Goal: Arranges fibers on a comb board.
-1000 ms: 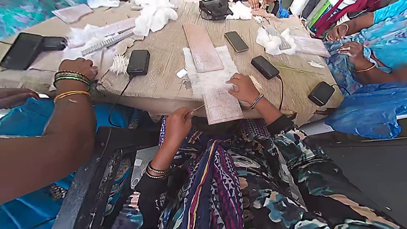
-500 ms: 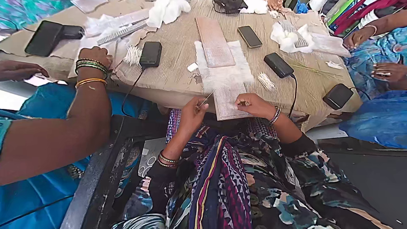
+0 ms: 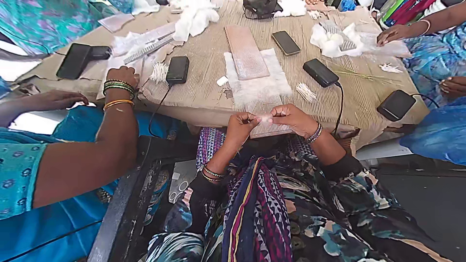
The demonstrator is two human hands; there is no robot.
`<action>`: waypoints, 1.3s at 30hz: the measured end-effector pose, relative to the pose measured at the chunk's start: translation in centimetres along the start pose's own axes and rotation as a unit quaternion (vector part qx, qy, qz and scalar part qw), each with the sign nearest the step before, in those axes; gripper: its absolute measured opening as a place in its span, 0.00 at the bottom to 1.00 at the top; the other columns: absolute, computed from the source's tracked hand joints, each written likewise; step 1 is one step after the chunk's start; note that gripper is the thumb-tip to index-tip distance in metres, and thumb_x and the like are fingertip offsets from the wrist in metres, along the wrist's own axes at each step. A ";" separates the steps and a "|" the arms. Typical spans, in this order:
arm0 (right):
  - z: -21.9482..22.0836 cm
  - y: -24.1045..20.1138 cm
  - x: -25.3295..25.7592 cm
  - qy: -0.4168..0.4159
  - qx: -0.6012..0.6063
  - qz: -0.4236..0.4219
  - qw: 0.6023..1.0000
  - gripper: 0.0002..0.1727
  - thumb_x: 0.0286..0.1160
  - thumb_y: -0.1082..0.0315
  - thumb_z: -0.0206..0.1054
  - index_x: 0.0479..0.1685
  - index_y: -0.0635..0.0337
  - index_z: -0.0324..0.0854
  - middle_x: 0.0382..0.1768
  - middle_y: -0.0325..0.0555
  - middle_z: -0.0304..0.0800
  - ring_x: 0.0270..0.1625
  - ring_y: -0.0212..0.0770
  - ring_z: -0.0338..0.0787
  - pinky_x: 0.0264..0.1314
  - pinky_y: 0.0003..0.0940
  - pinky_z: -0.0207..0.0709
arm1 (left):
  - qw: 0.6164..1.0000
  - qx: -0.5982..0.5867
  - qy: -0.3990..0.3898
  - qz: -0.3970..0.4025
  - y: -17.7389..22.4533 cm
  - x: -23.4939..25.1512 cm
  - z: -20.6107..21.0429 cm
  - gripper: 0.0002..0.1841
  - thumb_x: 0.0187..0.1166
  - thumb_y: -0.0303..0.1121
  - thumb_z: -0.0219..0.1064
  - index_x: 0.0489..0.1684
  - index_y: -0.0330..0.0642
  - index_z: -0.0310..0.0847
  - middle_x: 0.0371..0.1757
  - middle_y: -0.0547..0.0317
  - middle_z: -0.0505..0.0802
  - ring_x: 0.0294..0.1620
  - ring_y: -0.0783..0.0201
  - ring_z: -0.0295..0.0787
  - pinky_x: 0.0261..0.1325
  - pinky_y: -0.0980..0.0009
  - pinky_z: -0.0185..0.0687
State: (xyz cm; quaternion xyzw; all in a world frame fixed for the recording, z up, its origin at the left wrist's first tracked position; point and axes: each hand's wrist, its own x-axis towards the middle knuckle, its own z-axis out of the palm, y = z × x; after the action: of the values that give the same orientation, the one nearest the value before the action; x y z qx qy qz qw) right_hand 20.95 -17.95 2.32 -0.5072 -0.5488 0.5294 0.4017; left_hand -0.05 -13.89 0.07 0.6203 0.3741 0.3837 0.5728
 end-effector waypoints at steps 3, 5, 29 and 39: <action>-0.7 0.1 0.3 0.030 0.013 -0.003 0.999 0.11 0.73 0.82 0.65 0.28 0.58 0.84 0.24 0.28 0.88 0.27 0.18 0.82 0.34 0.16 0.75 | 1.000 0.010 0.005 -0.007 -0.3 -0.3 0.0 0.05 0.78 0.23 0.72 0.31 0.36 0.88 0.29 0.65 0.90 0.26 0.79 0.79 0.32 0.82 0.74; -1.1 -0.1 0.6 0.031 0.003 0.008 0.999 0.10 0.73 0.82 0.66 0.28 0.58 0.85 0.24 0.29 0.89 0.27 0.18 0.82 0.34 0.15 0.75 | 1.000 -0.013 0.010 -0.011 -0.8 0.2 0.1 0.05 0.77 0.21 0.72 0.31 0.34 0.88 0.29 0.64 0.91 0.28 0.78 0.82 0.36 0.80 0.78; 2.5 3.4 1.0 -0.013 -0.591 -0.115 0.799 0.43 0.89 0.39 0.46 0.88 0.68 0.62 0.93 0.57 0.53 0.95 0.57 0.53 0.93 0.65 0.41 | 0.841 0.539 -0.050 -0.015 0.4 -0.9 1.7 0.24 0.80 0.22 0.63 0.74 0.49 0.85 0.61 0.36 0.86 0.44 0.41 0.92 0.44 0.46 0.88; 1.9 -1.1 -6.5 -0.140 -0.575 0.005 0.806 0.45 0.90 0.35 0.36 0.86 0.66 0.68 0.89 0.57 0.65 0.94 0.52 0.58 0.95 0.64 0.28 | 0.879 0.456 -0.030 0.137 -1.9 -4.5 0.7 0.15 0.78 0.19 0.61 0.53 0.35 0.93 0.43 0.39 0.93 0.40 0.42 0.94 0.42 0.45 0.88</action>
State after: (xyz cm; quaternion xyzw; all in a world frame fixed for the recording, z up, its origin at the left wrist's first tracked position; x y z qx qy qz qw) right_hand 19.99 -24.59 3.83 -0.5687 -0.8003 0.1841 -0.0474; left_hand -1.39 -18.12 -2.08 0.8691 0.4015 0.2266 0.1791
